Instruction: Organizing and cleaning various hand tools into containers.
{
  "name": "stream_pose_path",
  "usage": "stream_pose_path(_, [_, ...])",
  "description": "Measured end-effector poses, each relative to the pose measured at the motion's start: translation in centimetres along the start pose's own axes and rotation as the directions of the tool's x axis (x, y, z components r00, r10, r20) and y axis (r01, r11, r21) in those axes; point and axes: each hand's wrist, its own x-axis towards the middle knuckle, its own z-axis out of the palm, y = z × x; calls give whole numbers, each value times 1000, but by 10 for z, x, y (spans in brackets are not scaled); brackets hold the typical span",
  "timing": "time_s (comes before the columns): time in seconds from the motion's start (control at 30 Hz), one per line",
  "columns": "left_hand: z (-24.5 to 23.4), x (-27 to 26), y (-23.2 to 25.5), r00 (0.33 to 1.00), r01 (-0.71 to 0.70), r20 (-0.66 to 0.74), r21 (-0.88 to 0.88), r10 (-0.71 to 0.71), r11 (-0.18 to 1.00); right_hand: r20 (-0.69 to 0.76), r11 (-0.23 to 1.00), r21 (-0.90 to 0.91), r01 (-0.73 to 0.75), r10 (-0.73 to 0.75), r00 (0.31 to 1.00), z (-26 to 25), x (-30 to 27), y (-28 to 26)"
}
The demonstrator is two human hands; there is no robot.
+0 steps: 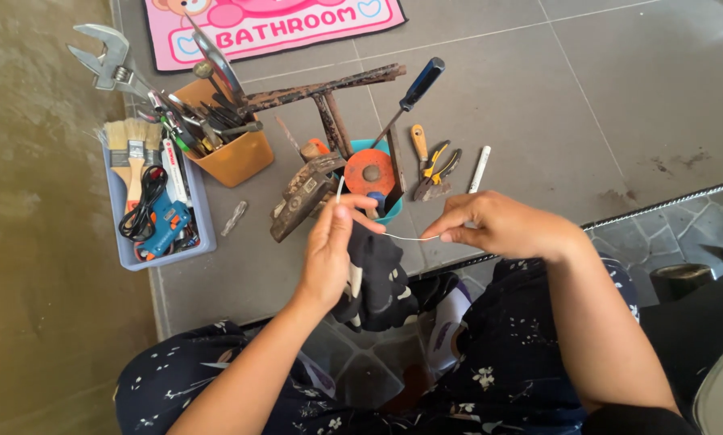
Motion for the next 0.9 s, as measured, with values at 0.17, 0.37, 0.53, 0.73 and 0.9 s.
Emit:
stream_pose_path(0.17, [-4,4,-1,1000,19,12,-125,-18,992,105,967,155,-200,186,977,-20,-11,4])
stream_pose_path(0.37, [1,1,-1,985,127,122,-25,-123,992,-127,995,58,-84,91,988,-19,-9,-2])
stream_pose_path(0.53, [11,-2,-3,970,25,237,117,-52,993,-430,970,-238,49,-151,890,-19,-6,-25])
stream_pose_path(0.73, [12,-5,-12,916,108,380,85,-133,990,-474,826,-545,144,-445,760,-12,6,-32])
stream_pose_path(0.9, [16,-8,-8,895,136,405,148,-186,980,-428,762,-613,207,-541,724,-8,20,-36])
